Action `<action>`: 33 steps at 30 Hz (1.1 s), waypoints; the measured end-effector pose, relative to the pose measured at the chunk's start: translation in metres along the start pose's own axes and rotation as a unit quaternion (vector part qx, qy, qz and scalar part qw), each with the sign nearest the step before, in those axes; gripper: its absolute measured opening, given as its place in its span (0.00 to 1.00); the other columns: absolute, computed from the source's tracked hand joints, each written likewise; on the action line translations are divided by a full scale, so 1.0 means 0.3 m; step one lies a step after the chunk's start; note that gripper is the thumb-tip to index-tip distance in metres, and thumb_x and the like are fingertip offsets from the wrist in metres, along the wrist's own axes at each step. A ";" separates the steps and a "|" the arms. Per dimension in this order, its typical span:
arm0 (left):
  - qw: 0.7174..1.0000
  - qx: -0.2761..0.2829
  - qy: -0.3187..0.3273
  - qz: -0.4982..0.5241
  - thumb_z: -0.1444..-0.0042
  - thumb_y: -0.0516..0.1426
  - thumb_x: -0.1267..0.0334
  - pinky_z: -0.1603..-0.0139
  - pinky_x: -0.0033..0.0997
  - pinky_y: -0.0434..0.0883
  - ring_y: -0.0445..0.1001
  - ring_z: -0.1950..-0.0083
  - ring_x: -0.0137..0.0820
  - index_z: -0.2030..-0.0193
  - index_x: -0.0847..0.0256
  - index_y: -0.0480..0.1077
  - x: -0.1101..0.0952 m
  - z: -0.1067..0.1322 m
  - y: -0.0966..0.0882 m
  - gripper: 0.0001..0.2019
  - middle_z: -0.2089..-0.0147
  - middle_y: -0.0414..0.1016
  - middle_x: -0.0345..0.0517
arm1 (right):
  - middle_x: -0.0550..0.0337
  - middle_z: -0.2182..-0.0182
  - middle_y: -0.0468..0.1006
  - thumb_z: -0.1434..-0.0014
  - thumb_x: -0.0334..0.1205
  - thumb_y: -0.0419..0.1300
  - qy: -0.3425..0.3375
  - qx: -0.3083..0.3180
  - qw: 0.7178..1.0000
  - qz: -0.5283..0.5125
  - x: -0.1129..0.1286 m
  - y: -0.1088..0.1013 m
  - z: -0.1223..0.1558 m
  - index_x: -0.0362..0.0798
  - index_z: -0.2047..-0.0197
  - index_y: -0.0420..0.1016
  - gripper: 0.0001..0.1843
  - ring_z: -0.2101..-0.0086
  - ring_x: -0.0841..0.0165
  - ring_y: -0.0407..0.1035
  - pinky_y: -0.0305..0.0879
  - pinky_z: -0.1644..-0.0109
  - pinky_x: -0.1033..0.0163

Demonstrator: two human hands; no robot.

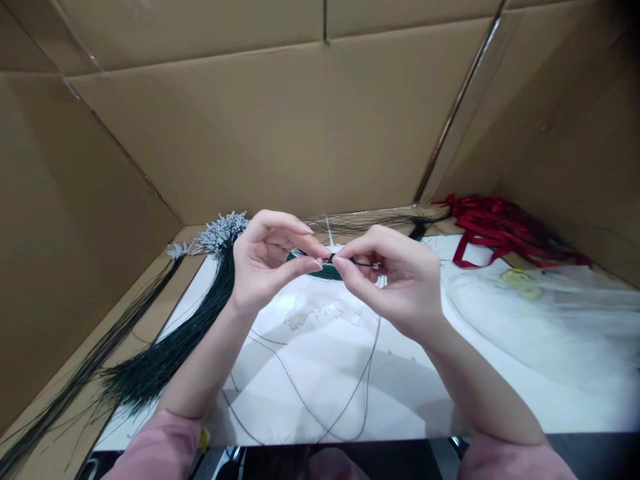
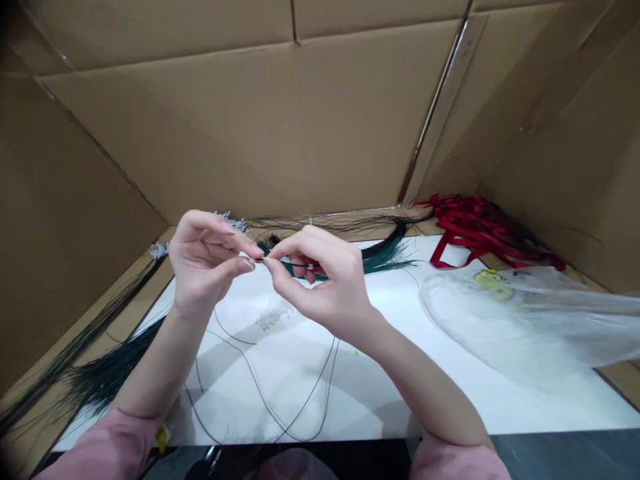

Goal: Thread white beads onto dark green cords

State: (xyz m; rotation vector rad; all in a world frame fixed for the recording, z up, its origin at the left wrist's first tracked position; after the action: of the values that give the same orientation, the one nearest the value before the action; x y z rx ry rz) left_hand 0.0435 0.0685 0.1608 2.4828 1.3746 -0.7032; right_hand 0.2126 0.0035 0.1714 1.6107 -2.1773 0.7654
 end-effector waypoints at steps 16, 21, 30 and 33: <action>0.999 -0.004 0.010 -0.033 0.56 0.67 0.82 0.61 0.21 0.80 0.80 0.63 0.26 0.53 0.57 0.71 -0.007 0.000 -0.001 0.25 0.64 0.80 0.39 | 0.65 0.78 0.66 0.46 0.26 0.63 -0.005 0.000 1.000 0.014 0.002 0.005 0.002 0.46 0.71 0.74 0.07 0.78 0.76 0.56 0.55 0.76 0.67; 0.999 -0.007 0.012 -0.044 0.55 0.67 0.80 0.61 0.23 0.81 0.80 0.64 0.27 0.53 0.57 0.71 -0.011 -0.003 0.002 0.24 0.64 0.79 0.39 | 0.65 0.78 0.67 0.45 0.28 0.63 0.003 0.002 1.000 0.031 -0.002 0.006 0.003 0.47 0.71 0.74 0.06 0.78 0.75 0.57 0.56 0.76 0.66; 0.999 -0.005 0.007 -0.051 0.55 0.68 0.77 0.63 0.24 0.80 0.79 0.65 0.27 0.52 0.57 0.71 -0.005 0.000 -0.007 0.23 0.66 0.78 0.39 | 0.65 0.78 0.67 0.45 0.28 0.63 -0.003 0.004 0.999 0.039 -0.004 0.007 0.002 0.47 0.72 0.74 0.06 0.78 0.75 0.56 0.56 0.76 0.66; 0.999 0.000 0.019 -0.047 0.55 0.69 0.76 0.64 0.24 0.79 0.79 0.65 0.27 0.51 0.57 0.71 -0.001 -0.002 -0.007 0.24 0.66 0.78 0.39 | 0.65 0.78 0.67 0.46 0.27 0.63 -0.006 0.004 0.999 0.036 -0.003 0.009 0.004 0.47 0.72 0.74 0.07 0.78 0.75 0.57 0.56 0.76 0.66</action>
State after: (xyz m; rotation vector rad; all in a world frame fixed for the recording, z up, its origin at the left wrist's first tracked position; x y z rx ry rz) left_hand 0.0417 0.0697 0.1615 2.4571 1.5120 -0.6787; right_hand 0.2102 0.0040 0.1694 1.5514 -2.2533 0.7874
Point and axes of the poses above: each hand's wrist, its own z-axis away from the middle knuckle, its own y-axis out of the palm, x = y × z, the point moved 1 cm from there along -z, towards the middle knuckle
